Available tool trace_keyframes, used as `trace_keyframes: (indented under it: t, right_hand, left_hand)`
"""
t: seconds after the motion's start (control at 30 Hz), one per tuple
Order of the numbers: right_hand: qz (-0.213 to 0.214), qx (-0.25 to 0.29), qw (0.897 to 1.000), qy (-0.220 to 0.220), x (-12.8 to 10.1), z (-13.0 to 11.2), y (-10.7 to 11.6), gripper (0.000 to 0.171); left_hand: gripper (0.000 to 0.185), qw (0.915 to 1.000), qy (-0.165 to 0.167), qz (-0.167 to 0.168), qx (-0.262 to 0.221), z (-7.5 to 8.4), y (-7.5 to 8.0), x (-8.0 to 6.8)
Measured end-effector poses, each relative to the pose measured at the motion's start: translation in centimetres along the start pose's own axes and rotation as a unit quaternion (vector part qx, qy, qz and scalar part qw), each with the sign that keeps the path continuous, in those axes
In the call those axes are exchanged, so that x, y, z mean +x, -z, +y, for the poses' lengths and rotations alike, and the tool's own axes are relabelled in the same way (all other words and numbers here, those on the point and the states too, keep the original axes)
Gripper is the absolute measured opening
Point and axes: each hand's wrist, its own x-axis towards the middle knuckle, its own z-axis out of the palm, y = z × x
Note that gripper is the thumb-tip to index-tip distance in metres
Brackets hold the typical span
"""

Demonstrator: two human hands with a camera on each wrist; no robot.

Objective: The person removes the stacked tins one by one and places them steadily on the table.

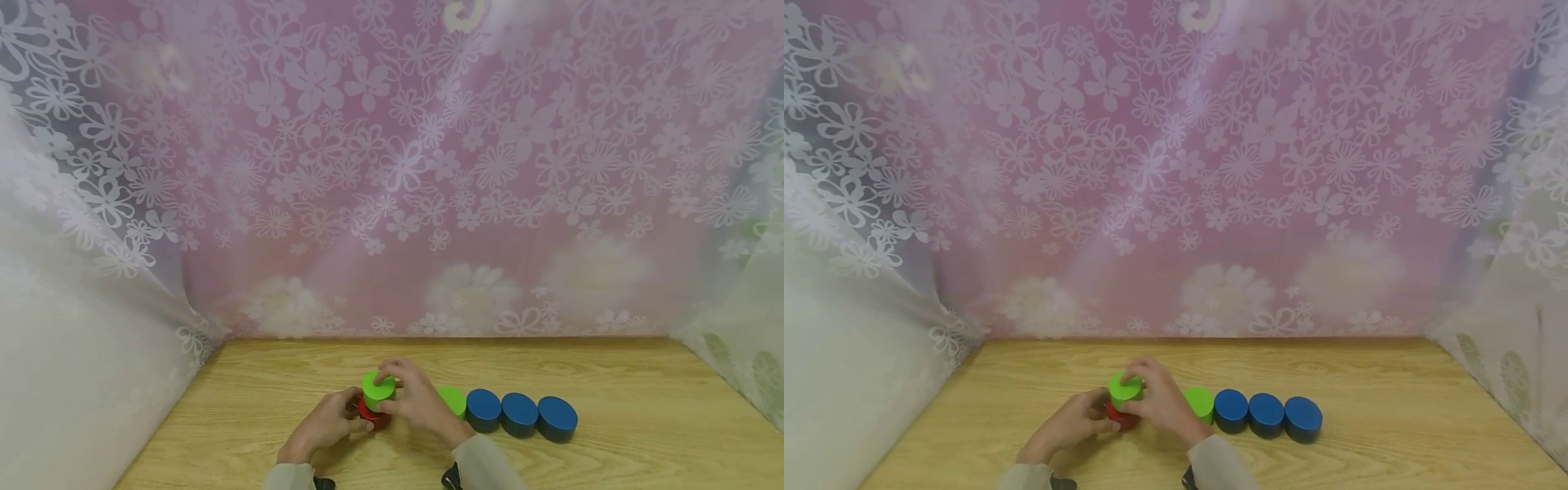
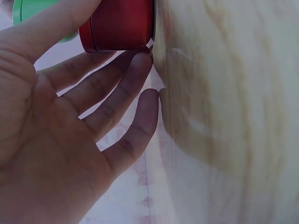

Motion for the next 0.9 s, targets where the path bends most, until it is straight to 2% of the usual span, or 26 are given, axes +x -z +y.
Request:
trace_keyframes:
  t: [0.13, 0.57, 0.73, 0.9]
  right_hand:
    - [-0.001, 0.000, 1.000, -0.006, -0.1, -0.2, 0.5, 0.023]
    - [0.027, -0.009, 1.000, -0.002, -0.9, -0.3, 2.0, 0.027]
    - [0.041, -0.020, 0.999, 0.005, -1.3, -0.3, 2.4, 0.029]
    - [0.037, -0.018, 0.999, 0.008, -1.7, -0.2, 2.9, 0.030]
  left_hand:
    - [0.058, 1.0000, 0.001, 0.000, 0.003, 0.0, 0.0, 0.0]
    - [0.053, 0.9997, 0.021, 0.009, -0.004, 0.2, -0.2, 0.1]
    - [0.052, 0.9997, 0.023, 0.012, -0.004, 0.2, -0.2, 0.1]
    - [0.052, 0.9997, 0.019, 0.016, -0.001, 0.2, -0.3, 0.1]
